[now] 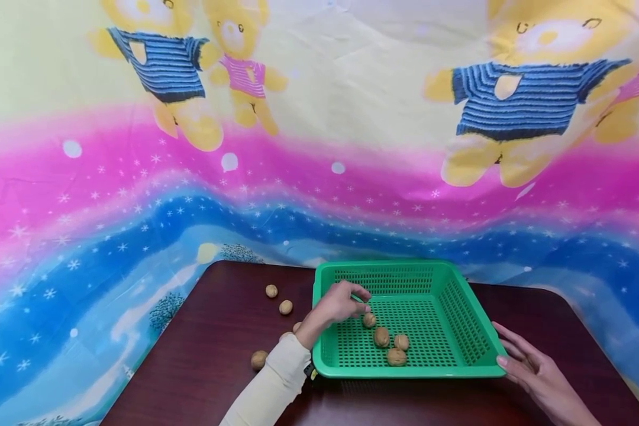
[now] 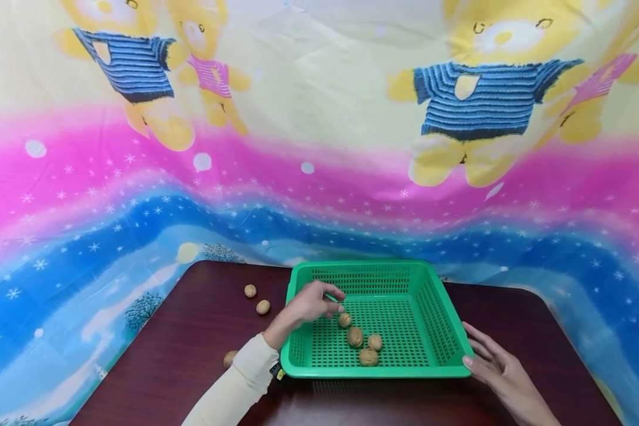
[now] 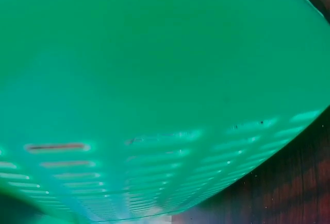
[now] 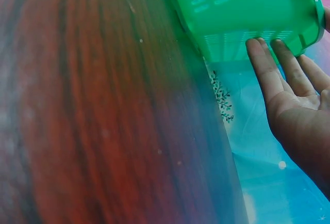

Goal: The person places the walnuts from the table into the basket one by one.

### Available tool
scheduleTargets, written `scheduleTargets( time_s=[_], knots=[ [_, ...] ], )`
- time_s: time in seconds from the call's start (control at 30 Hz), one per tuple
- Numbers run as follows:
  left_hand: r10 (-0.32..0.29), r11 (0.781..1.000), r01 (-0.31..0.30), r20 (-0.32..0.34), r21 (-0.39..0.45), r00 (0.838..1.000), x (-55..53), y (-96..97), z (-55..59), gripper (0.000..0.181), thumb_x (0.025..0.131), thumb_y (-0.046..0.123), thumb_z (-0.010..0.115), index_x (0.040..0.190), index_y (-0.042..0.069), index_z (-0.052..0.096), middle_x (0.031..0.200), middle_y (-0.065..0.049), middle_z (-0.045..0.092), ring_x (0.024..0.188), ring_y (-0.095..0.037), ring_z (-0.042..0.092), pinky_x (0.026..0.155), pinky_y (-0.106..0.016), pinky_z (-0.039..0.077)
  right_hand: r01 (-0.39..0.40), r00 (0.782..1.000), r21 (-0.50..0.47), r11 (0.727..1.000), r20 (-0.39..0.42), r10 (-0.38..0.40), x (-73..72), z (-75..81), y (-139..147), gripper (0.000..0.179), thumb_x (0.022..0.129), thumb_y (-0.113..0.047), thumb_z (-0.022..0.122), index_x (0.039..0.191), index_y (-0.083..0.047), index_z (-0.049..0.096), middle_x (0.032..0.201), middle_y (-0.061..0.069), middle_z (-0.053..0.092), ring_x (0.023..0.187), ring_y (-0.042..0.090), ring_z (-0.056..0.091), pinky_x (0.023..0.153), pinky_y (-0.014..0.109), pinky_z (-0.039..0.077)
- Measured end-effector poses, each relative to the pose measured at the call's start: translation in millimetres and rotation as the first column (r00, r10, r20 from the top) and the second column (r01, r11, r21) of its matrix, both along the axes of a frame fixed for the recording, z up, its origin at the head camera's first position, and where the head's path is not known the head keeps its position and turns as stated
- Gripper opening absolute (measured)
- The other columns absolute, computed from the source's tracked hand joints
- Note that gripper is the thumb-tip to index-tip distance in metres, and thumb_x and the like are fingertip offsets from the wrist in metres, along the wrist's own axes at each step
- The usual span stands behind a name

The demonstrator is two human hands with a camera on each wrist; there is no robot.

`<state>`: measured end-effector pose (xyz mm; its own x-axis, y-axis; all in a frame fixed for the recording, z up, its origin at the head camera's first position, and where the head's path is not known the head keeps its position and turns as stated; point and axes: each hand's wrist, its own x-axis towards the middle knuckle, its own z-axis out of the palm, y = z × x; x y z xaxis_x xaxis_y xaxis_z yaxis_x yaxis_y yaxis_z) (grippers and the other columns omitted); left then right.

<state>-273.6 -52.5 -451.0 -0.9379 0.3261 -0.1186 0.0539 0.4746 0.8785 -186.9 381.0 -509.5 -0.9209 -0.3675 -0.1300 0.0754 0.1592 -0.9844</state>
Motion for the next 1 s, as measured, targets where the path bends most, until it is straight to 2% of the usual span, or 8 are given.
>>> scheduleTargets(
  time_s=[0.23,0.33,0.5,0.6,0.67,0.73,0.87,1.0],
  knots=[
    [-0.015,1.0,0.015,-0.011,0.0,1.0,-0.8,-0.3,-1.7,0.029,0.1,0.013,0.077,0.129,0.012,0.077,0.126,-0.009,0.075,0.102,-0.04,0.076,0.089,-0.055,0.062,-0.029,0.999,-0.064,0.998,-0.029,0.027,2.4,-1.5,1.7,0.066,0.119,-0.015,0.04,0.175,-0.024,0.006,0.146,-0.037,0.054,0.127,-0.01,0.063,0.101,0.029,0.06],
    [-0.019,0.999,0.02,-0.022,0.044,1.0,-0.1,-1.8,-1.0,0.028,0.1,0.015,0.078,0.128,0.014,0.078,0.125,-0.01,0.076,0.103,-0.04,0.076,0.086,-0.055,0.061,-0.03,0.999,-0.062,0.998,-0.025,0.029,2.6,-1.4,1.5,0.067,0.119,-0.015,0.04,0.175,-0.025,0.006,0.146,-0.037,0.054,0.128,-0.011,0.063,0.102,0.028,0.06],
    [-0.032,0.991,0.043,-0.082,0.126,0.996,5.5,-11.0,6.1,0.028,0.102,0.018,0.076,0.129,0.016,0.078,0.13,-0.012,0.076,0.103,-0.025,0.077,0.09,-0.049,0.063,-0.025,1.0,-0.055,0.998,-0.015,0.024,2.0,-0.9,0.7,0.067,0.119,-0.017,0.041,0.175,-0.025,0.004,0.145,-0.039,0.053,0.126,-0.013,0.062,0.102,0.026,0.059],
    [-0.035,0.99,0.055,-0.148,0.128,0.988,12.4,-23.8,14.9,0.03,0.103,0.021,0.075,0.132,0.016,0.076,0.134,-0.011,0.074,0.107,-0.019,0.077,0.091,-0.04,0.064,-0.045,0.999,-0.072,0.996,-0.021,0.044,1.8,-1.8,0.8,0.069,0.119,-0.016,0.04,0.175,-0.023,0.001,0.145,-0.04,0.052,0.127,-0.014,0.061,0.103,0.025,0.058],
    [-0.024,0.99,0.049,-0.188,0.129,0.982,17.2,-34.7,21.4,0.031,0.104,0.021,0.074,0.134,0.016,0.075,0.136,-0.009,0.073,0.11,-0.02,0.076,0.09,-0.035,0.064,-0.044,0.999,-0.081,0.996,-0.03,0.042,1.9,-2.2,0.5,0.068,0.119,-0.014,0.04,0.175,-0.022,0.002,0.145,-0.039,0.053,0.127,-0.014,0.062,0.103,0.026,0.058],
    [-0.002,0.99,0.032,-0.209,0.14,0.978,21.9,-46.8,27.8,0.033,0.104,0.022,0.074,0.136,0.015,0.074,0.138,-0.009,0.072,0.113,-0.023,0.075,0.091,-0.036,0.064,-0.059,0.998,-0.106,0.993,-0.035,0.055,1.8,-2.6,1.2,0.069,0.119,-0.013,0.039,0.175,-0.022,0.001,0.146,-0.039,0.053,0.127,-0.012,0.062,0.104,0.026,0.058],
    [0.054,0.984,-0.018,-0.197,0.177,0.979,30.4,-71.7,34.0,0.037,0.104,0.02,0.074,0.14,0.013,0.071,0.142,-0.013,0.07,0.119,-0.032,0.073,0.093,-0.043,0.063,-0.062,0.997,-0.126,0.99,-0.042,0.057,1.5,-2.5,1.1,0.068,0.119,-0.011,0.038,0.175,-0.023,0.003,0.147,-0.037,0.054,0.129,-0.009,0.064,0.104,0.028,0.059],
    [0.106,0.974,-0.07,-0.16,0.216,0.981,37.4,-94.5,32.3,0.042,0.103,0.019,0.074,0.143,0.007,0.068,0.143,-0.021,0.068,0.123,-0.034,0.071,0.096,-0.045,0.063,-0.067,0.998,-0.137,0.988,-0.025,0.065,1.3,-1.9,0.6,0.068,0.119,-0.012,0.038,0.175,-0.024,0.002,0.147,-0.036,0.055,0.129,-0.007,0.064,0.105,0.028,0.059]
  ],
)
